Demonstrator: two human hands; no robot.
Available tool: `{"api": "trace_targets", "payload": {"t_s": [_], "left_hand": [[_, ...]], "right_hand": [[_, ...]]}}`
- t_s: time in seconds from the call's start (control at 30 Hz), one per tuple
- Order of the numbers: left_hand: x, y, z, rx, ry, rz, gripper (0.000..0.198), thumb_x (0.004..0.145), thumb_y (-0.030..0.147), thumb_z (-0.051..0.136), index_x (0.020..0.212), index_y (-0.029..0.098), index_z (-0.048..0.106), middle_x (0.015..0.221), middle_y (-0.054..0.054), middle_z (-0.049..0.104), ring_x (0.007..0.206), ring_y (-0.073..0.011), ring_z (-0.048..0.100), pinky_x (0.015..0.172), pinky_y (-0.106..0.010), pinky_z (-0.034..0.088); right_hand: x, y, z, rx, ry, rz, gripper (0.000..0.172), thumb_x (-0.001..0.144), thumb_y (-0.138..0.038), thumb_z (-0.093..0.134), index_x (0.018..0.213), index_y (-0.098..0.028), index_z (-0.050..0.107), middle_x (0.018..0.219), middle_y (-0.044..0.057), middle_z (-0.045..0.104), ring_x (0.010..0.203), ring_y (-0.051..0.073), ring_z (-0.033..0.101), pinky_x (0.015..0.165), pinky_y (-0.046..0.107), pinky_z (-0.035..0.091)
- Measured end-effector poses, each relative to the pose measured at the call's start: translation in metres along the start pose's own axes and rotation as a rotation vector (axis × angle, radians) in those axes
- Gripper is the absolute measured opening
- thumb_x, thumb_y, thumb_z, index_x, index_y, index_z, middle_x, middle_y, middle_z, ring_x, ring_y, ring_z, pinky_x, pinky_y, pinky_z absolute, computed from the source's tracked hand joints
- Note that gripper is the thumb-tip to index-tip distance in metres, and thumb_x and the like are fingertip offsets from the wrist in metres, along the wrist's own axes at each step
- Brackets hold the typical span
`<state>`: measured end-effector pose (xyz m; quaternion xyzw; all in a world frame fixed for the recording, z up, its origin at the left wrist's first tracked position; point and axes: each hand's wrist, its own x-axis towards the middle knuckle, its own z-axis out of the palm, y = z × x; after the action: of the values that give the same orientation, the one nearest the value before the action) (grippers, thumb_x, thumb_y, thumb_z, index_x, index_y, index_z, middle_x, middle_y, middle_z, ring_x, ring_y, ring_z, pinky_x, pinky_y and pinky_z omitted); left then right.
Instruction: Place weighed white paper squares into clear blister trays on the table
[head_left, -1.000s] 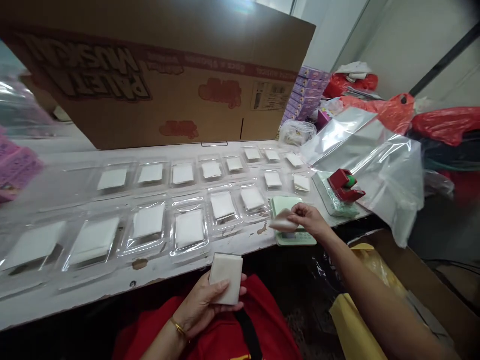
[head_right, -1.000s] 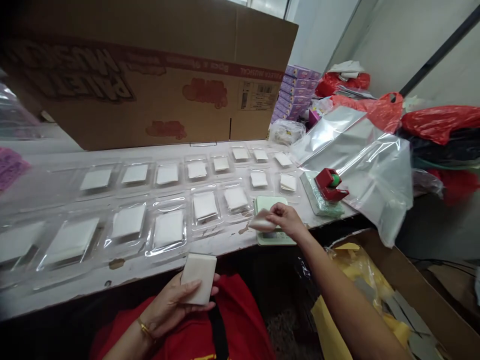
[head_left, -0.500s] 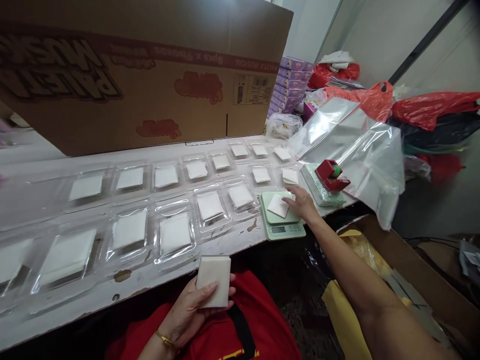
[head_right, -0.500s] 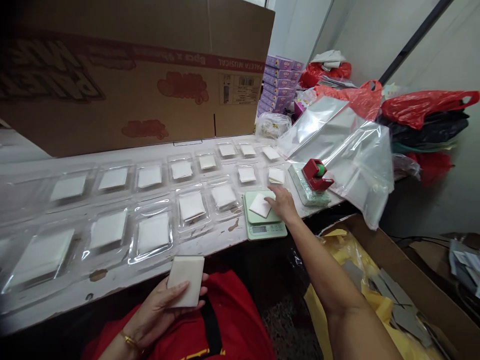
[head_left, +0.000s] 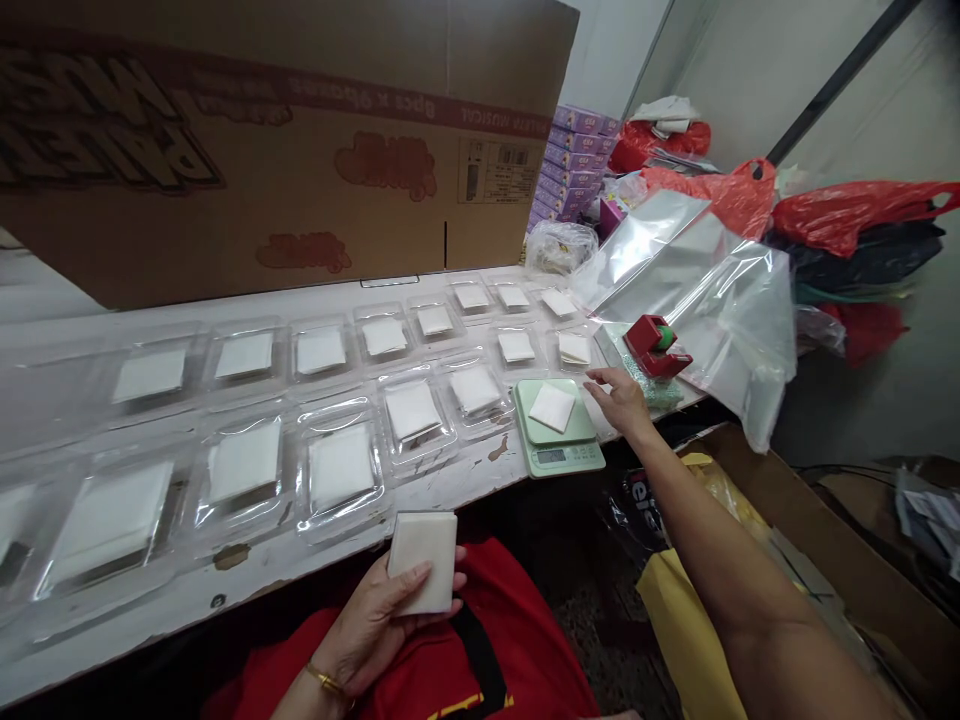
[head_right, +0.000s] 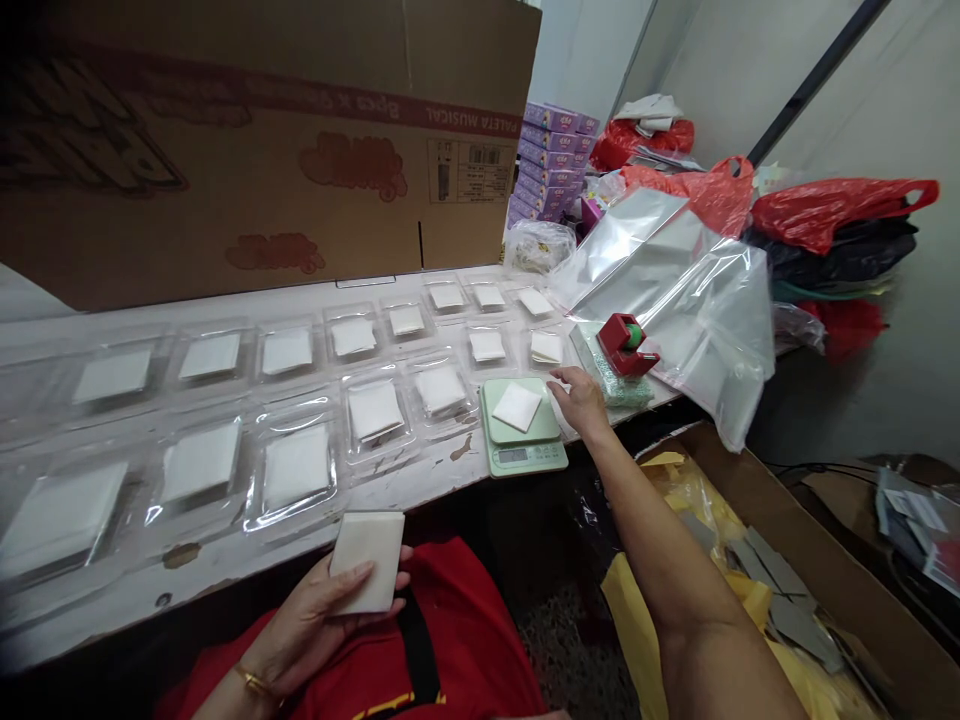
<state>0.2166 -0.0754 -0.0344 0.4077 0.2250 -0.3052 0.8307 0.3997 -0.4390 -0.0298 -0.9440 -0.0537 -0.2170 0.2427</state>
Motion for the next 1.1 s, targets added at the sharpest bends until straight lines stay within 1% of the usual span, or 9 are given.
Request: {"api": "trace_targets", "payload": {"t_s": [0.2,0.37,0.47,0.6,0.67,0.73,0.87,0.97,1.1], "left_hand": [[0.002,0.001,-0.003,-0.014,0.012,0.000,0.065,0.066,0.024,0.069,0.125,0.014,0.043,0.110,-0.019,0.062,0.091,-0.0322,0.063,0.081,-0.050,0.049],[0.006,-0.002,-0.008,-0.018,0.014,-0.006,0.066,0.066,0.025,0.069,0.125,0.014,0.043,0.109,-0.019,0.062,0.090,-0.0315,0.063,0.082,-0.050,0.049],[0.007,-0.002,-0.008,-0.020,0.031,0.014,0.064,0.066,0.025,0.069,0.125,0.015,0.044,0.110,-0.019,0.062,0.090,-0.0318,0.063,0.082,-0.050,0.048],[0.008,0.001,-0.005,-0.004,0.022,0.067,0.059,0.068,0.026,0.067,0.122,0.013,0.046,0.112,-0.020,0.061,0.092,-0.0330,0.062,0.081,-0.051,0.048],[0.008,0.002,-0.004,0.002,0.005,0.089,0.056,0.069,0.026,0.067,0.119,0.011,0.048,0.111,-0.021,0.060,0.092,-0.0336,0.061,0.081,-0.051,0.048],[0.008,0.002,-0.005,0.011,-0.001,0.097,0.057,0.068,0.027,0.067,0.120,0.011,0.048,0.111,-0.021,0.060,0.092,-0.0336,0.062,0.081,-0.051,0.049],[0.006,0.000,-0.009,0.024,0.016,0.077,0.065,0.068,0.027,0.067,0.126,0.013,0.041,0.112,-0.021,0.060,0.092,-0.0326,0.062,0.081,-0.051,0.048],[0.006,-0.001,-0.012,0.008,0.020,0.070,0.067,0.069,0.026,0.066,0.129,0.013,0.037,0.112,-0.021,0.060,0.092,-0.0322,0.062,0.082,-0.050,0.048],[0.007,-0.001,-0.013,-0.010,0.007,0.066,0.069,0.071,0.024,0.064,0.131,0.012,0.033,0.113,-0.021,0.059,0.092,-0.0326,0.062,0.083,-0.051,0.047]], "right_hand": [[0.003,-0.009,0.011,-0.010,-0.092,0.046,0.023,0.076,-0.028,0.053,0.093,-0.016,0.063,0.090,0.007,0.064,0.082,0.019,0.058,0.075,0.033,0.044],[0.009,-0.012,0.017,-0.016,-0.172,0.019,0.024,0.073,-0.028,0.058,0.094,-0.018,0.063,0.087,0.005,0.064,0.080,0.019,0.058,0.073,0.032,0.045],[0.007,-0.033,0.012,-0.001,-0.207,-0.041,0.021,0.074,-0.028,0.058,0.092,-0.018,0.062,0.086,0.005,0.064,0.079,0.018,0.058,0.072,0.031,0.045],[-0.010,-0.077,0.002,0.035,-0.227,-0.252,0.017,0.081,-0.030,0.053,0.091,-0.019,0.061,0.089,0.004,0.062,0.084,0.017,0.057,0.076,0.030,0.044],[-0.021,-0.089,0.001,-0.025,-0.225,-0.305,0.016,0.082,-0.029,0.051,0.091,-0.019,0.060,0.091,0.005,0.061,0.088,0.018,0.055,0.078,0.031,0.043],[-0.031,-0.089,0.003,-0.121,-0.230,-0.290,0.015,0.082,-0.028,0.052,0.091,-0.018,0.060,0.091,0.005,0.060,0.088,0.019,0.055,0.077,0.031,0.044],[-0.042,-0.071,0.013,-0.277,-0.296,-0.230,0.014,0.080,-0.028,0.055,0.089,-0.018,0.059,0.092,0.006,0.059,0.086,0.019,0.054,0.073,0.028,0.043],[-0.045,-0.062,0.021,-0.331,-0.325,-0.216,0.013,0.082,-0.028,0.052,0.087,-0.019,0.058,0.091,0.005,0.058,0.085,0.017,0.054,0.072,0.026,0.042],[-0.046,-0.060,0.026,-0.360,-0.318,-0.196,0.017,0.086,-0.029,0.045,0.084,-0.020,0.059,0.090,0.004,0.058,0.085,0.015,0.053,0.072,0.023,0.039]]}}
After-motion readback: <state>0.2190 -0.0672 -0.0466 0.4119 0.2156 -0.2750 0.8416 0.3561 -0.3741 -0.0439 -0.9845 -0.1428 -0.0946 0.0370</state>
